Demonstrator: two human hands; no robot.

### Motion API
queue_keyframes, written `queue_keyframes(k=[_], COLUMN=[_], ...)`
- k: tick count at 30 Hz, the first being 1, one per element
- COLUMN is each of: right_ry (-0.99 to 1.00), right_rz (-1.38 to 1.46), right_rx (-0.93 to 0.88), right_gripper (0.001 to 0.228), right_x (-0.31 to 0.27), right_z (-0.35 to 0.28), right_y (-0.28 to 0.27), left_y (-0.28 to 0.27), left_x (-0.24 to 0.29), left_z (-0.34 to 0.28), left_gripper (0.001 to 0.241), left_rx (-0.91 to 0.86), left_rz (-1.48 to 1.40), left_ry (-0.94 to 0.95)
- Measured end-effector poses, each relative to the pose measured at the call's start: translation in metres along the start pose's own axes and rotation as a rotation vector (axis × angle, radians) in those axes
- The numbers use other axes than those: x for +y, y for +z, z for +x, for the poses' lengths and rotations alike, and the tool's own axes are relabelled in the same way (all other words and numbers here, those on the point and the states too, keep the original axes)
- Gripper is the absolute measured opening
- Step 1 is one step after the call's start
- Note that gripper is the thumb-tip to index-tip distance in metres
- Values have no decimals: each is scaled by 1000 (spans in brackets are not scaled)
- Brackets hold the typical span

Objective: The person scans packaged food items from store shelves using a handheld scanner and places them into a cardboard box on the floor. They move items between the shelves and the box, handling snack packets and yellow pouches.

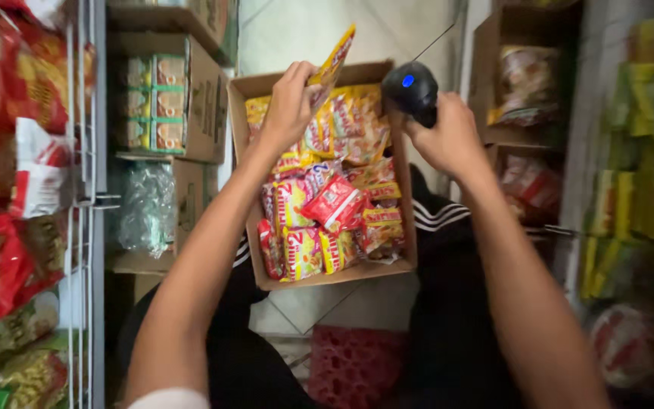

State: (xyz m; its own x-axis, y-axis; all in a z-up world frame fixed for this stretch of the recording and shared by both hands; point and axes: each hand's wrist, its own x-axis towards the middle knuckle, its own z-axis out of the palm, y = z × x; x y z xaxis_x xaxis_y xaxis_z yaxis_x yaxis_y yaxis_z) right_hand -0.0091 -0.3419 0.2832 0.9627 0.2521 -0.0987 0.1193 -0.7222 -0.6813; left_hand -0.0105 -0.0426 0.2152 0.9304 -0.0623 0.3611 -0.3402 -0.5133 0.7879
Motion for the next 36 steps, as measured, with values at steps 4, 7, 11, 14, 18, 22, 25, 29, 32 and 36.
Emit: queue_keyframes(k=[4, 7, 11, 14, 18, 22, 25, 29, 32, 36], right_ry=[137, 293, 341, 405, 508, 412, 490, 337, 276, 43], right_rz=[590, 878, 1094, 1259, 1220, 1595, 1666, 1543, 1502, 1095], right_rx=[185, 203, 1, -289, -535, -777, -745, -564, -303, 105], right_gripper=[33, 31, 35, 36, 37, 27, 27, 34, 44, 52], right_x=[-6, -19, -29, -35, -40, -40, -43, -53, -65, -69], right_z=[-13, -44, -107, -148, -171, -163, -160, -162, -165, -160], right_y=[-3, 1, 0, -4, 25, 64, 77, 76, 69, 48], left_y=[-19, -36, -38, -24, 5, 23, 12, 8, -5, -35], left_x=[114, 179, 218, 210, 158, 101, 94, 129, 173, 217], left_z=[-4, -30, -78, -106, -137, -152, -162, -138, -130, -125], left_gripper=[10, 17, 25, 35, 38, 18, 23, 40, 52, 57], left_rx=[147, 185, 233, 347, 385, 145, 365, 332, 264, 146], left_rz=[-24, -36, -559, -842, -1288, -1869, -1539, -1263, -1230, -1362], left_ry=[-16, -239, -608, -456, -609, 85, -441, -735, -721, -591])
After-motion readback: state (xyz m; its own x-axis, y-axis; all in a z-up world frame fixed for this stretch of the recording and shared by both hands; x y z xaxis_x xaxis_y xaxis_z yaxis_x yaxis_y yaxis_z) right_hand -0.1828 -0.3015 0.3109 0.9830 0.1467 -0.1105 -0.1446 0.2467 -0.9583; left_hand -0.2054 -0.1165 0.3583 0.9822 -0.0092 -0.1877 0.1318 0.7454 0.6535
